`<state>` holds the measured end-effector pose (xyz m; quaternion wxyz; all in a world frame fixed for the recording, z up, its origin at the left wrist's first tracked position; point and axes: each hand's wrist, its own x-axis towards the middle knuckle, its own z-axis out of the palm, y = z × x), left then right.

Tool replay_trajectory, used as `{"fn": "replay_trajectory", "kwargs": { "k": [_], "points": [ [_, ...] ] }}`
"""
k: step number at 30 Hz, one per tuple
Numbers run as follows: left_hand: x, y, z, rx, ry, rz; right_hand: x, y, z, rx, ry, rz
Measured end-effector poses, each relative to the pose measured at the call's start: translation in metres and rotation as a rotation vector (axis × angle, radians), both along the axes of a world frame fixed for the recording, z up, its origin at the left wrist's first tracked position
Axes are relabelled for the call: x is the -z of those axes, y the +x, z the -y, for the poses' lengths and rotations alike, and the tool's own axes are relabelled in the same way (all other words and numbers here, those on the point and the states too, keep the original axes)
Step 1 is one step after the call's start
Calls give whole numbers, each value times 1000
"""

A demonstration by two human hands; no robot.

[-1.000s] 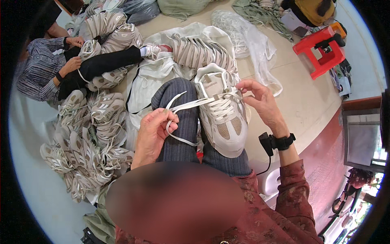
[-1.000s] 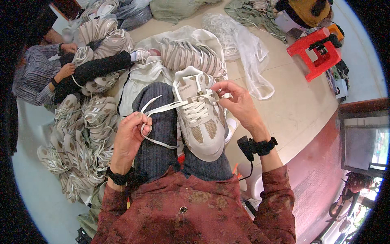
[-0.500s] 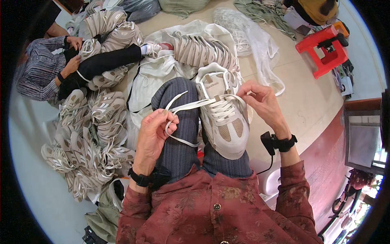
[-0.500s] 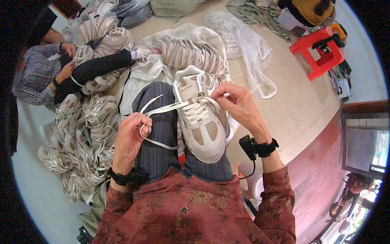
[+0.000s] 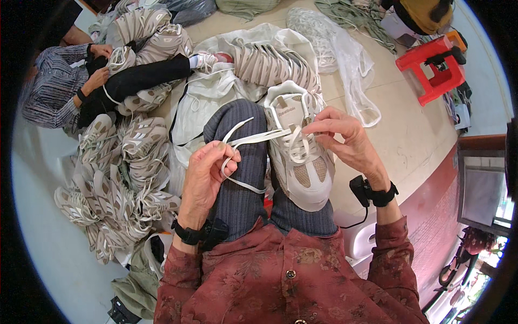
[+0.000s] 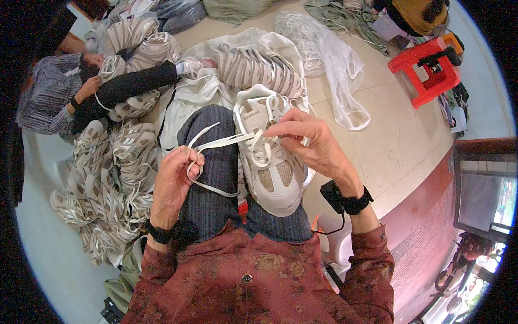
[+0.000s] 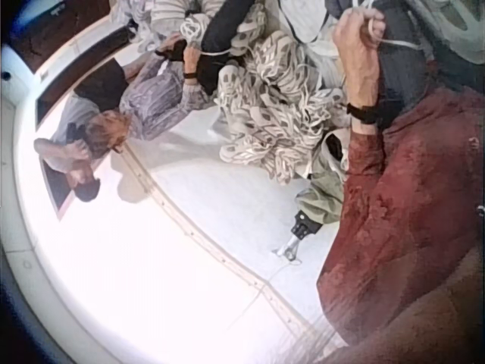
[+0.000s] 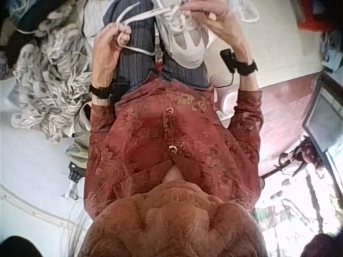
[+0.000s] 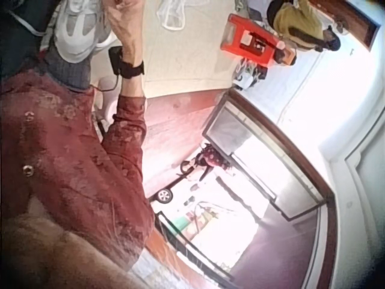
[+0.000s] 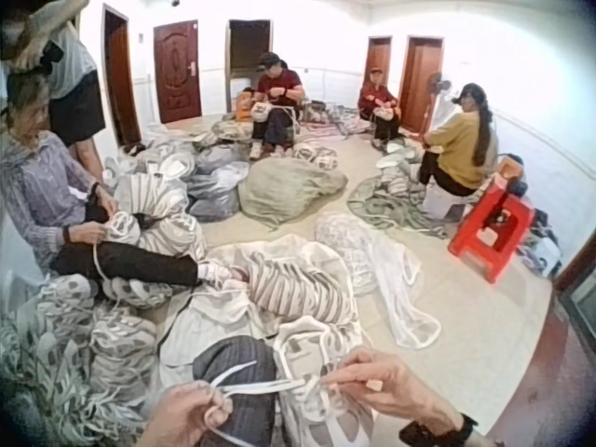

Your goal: Insert laces into a white sneaker.

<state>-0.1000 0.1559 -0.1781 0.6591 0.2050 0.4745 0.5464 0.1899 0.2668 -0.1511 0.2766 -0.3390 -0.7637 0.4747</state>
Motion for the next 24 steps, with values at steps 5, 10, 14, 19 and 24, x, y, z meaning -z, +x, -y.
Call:
{"fn": "replay_trajectory", "kwargs": {
  "k": [5, 10, 14, 19, 24],
  "points": [
    [-2, -1, 1, 2, -1, 1, -2, -6, 0, -2, 32, 49],
    [-3, 0, 0, -6, -6, 0, -6, -16, 3, -21, 145, 108],
    [-1, -2, 1, -4, 1, 21, -3, -22, 5, -46, 268, 150],
    [-1, -2, 1, -14, -9, 30, -2, -24, 6, -31, 230, 71],
    [2, -3, 2, -15, 2, 57, -4, -11, 6, -24, -47, -42]
  ]
}}
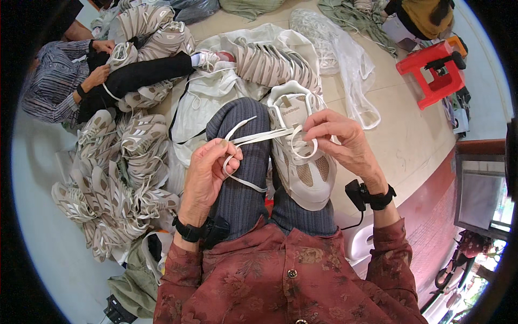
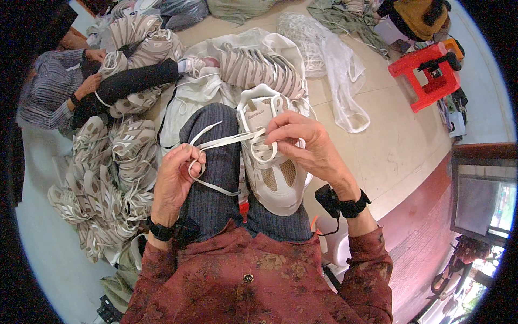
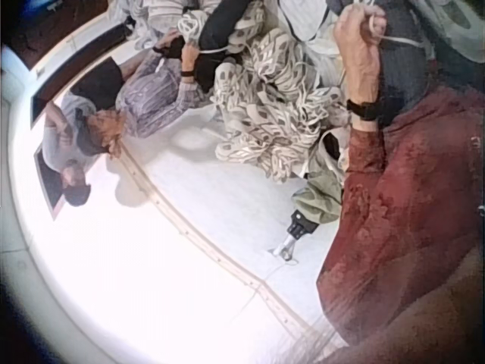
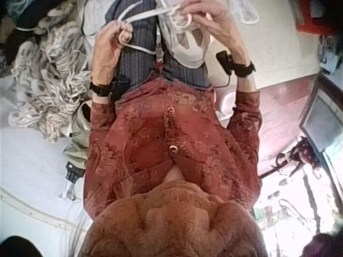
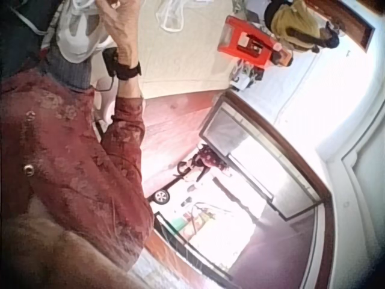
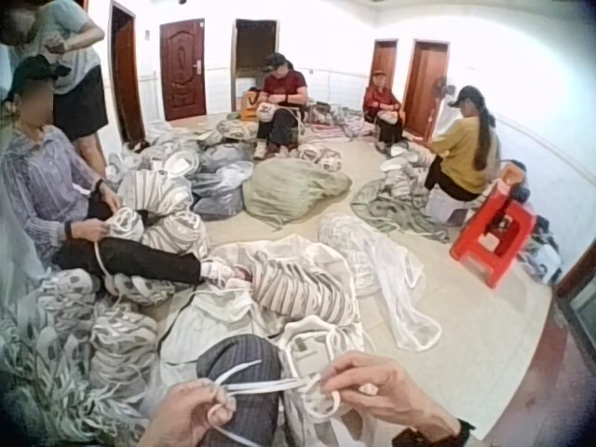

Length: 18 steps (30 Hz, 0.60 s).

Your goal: Insert laces into a white sneaker.

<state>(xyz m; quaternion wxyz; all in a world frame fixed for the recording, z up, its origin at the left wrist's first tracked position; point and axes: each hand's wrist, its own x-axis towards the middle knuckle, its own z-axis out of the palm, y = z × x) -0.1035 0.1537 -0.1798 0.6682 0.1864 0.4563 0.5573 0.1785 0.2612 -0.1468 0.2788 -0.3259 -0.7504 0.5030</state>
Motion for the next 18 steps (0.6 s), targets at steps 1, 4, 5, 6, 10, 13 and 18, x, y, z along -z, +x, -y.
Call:
{"fn": "replay_trajectory", "kwargs": {
  "k": [1, 4, 5, 6, 10, 13, 18],
  "points": [
    [-1, 0, 0, 1, 1, 2, 2, 4, 0, 11, -74, -11],
    [-1, 1, 0, -1, 3, -6, 5, 12, 0, 68, -235, -24],
    [0, 1, 1, -11, 17, 5, 6, 14, 0, 113, -324, -28],
    [2, -1, 2, -21, 31, 15, 7, 15, -1, 113, -323, -27],
    [5, -12, 10, -82, 44, -13, 2, 13, -5, 153, -357, 40],
    [-1, -23, 19, -238, 70, 1, -1, 9, -4, 184, -371, 79],
    [-14, -41, 36, -300, 125, -17, 2, 3, -5, 202, -345, 92]
  ]
}}
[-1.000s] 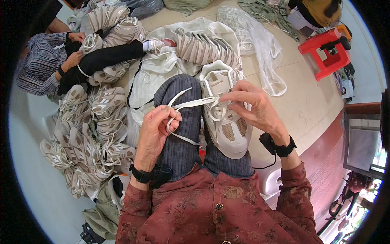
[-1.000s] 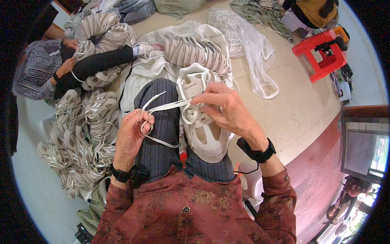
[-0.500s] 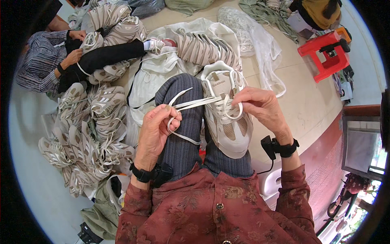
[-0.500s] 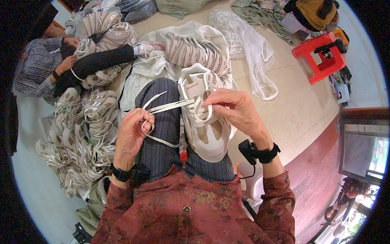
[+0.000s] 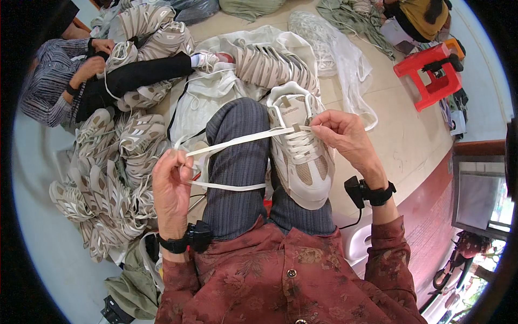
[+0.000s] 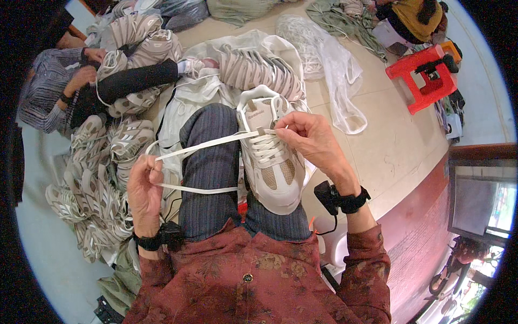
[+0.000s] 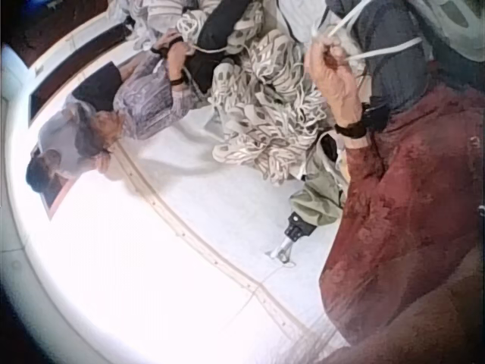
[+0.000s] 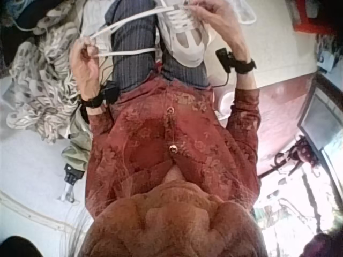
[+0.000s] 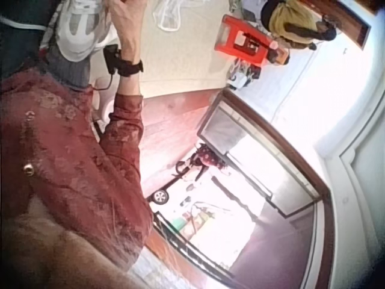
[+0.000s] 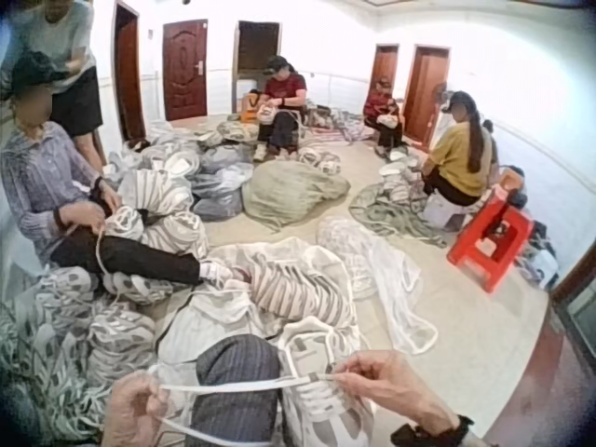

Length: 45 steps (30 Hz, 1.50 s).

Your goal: Insert laces into a white sneaker.

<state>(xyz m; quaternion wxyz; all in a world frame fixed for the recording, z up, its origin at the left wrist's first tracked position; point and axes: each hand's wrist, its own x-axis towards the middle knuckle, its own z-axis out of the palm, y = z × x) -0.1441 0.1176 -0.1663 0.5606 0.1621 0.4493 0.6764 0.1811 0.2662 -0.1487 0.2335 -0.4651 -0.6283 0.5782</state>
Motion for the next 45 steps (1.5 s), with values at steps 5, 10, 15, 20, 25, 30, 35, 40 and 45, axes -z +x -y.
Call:
{"fn": "replay_trajectory", "kwargs": {
  "k": [5, 10, 15, 20, 25, 30, 35, 40, 45],
  "points": [
    [-8, -4, 10, -61, 44, -93, 5, -12, 1, -1, 99, 8],
    [-20, 0, 17, -102, 31, -150, 4, -21, 3, 36, 233, 204],
    [-29, -19, 33, -162, 74, -167, -10, -32, 15, 68, 486, 228],
    [-61, -20, 54, -143, 161, -204, -10, -41, 31, -189, 594, 191],
    [-74, -18, 58, 35, 83, -380, -4, -52, 50, -248, 783, 299],
    [-68, -7, 32, 52, -59, -581, -6, -45, 65, -329, 821, 232],
    [-49, 3, 4, 210, 56, -1082, -12, -39, 81, -429, 771, 206],
    [-44, 46, -29, 335, 6, -976, -2, -40, 83, -368, 757, 97],
    [-29, 80, -53, 439, -99, -798, 4, -43, 91, -383, 760, 131]
  ]
}}
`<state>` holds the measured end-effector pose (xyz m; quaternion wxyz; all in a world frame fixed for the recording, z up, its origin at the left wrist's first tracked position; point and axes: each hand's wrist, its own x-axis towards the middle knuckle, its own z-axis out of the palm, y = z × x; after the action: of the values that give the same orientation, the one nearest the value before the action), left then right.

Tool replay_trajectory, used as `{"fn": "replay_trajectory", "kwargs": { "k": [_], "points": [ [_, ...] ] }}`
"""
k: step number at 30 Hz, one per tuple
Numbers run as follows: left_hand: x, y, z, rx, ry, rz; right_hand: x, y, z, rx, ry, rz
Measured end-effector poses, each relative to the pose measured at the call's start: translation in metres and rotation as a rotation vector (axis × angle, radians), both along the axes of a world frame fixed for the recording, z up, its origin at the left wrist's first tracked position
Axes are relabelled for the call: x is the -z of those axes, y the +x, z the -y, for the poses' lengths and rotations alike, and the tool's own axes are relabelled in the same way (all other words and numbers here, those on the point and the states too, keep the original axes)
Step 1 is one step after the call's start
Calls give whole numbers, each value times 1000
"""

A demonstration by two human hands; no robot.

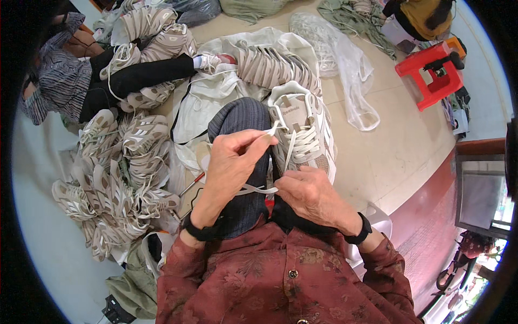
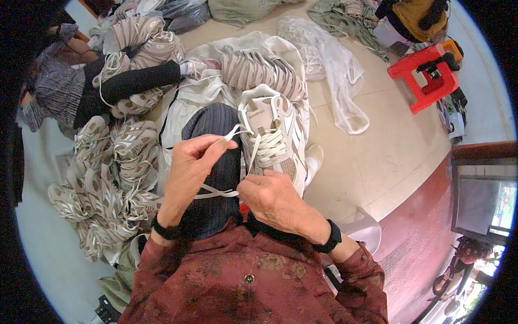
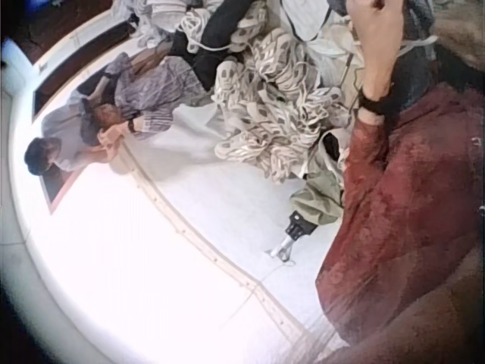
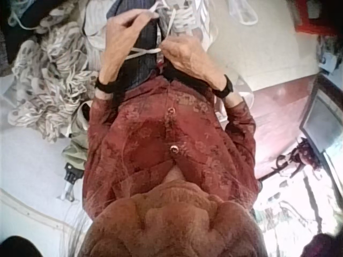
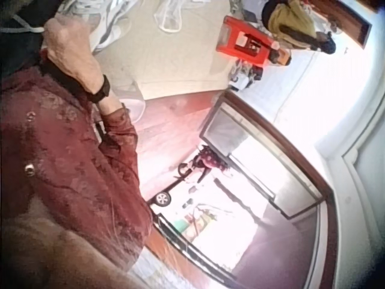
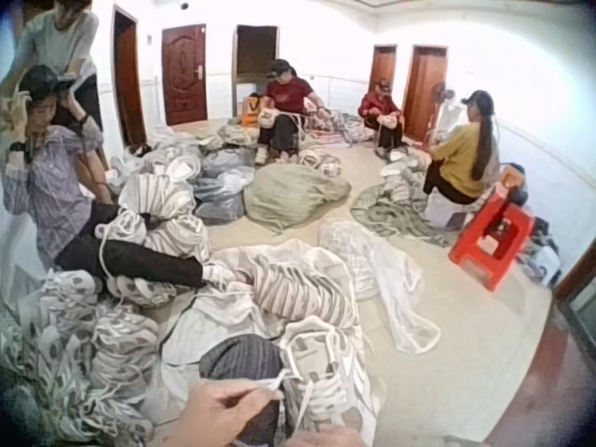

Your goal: Insert laces into a white sneaker.

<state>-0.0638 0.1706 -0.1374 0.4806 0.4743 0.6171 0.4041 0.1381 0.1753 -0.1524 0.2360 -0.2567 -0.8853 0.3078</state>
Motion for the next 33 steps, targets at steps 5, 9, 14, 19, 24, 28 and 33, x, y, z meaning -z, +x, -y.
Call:
{"fn": "replay_trajectory", "kwargs": {
  "k": [5, 9, 14, 19, 24, 28, 33],
  "points": [
    [16, 8, -17, 35, 12, 41, 0, 3, 0, 20, -48, -51],
    [18, 12, -21, 34, 48, 156, 3, 7, 0, 23, -125, -125],
    [9, 12, -10, 43, 90, 103, -24, 17, -14, 267, -305, -290],
    [-6, 11, -3, 132, 112, 106, -29, 22, -45, 311, -184, -410],
    [-8, 9, 1, 130, 80, 140, -12, 16, -43, 228, -437, -432],
    [-4, 3, 5, 123, 97, 116, -14, 20, -39, 320, -751, -535],
    [4, -9, 8, 173, 144, -122, -12, 19, -40, 357, -802, -539]
  ]
}}
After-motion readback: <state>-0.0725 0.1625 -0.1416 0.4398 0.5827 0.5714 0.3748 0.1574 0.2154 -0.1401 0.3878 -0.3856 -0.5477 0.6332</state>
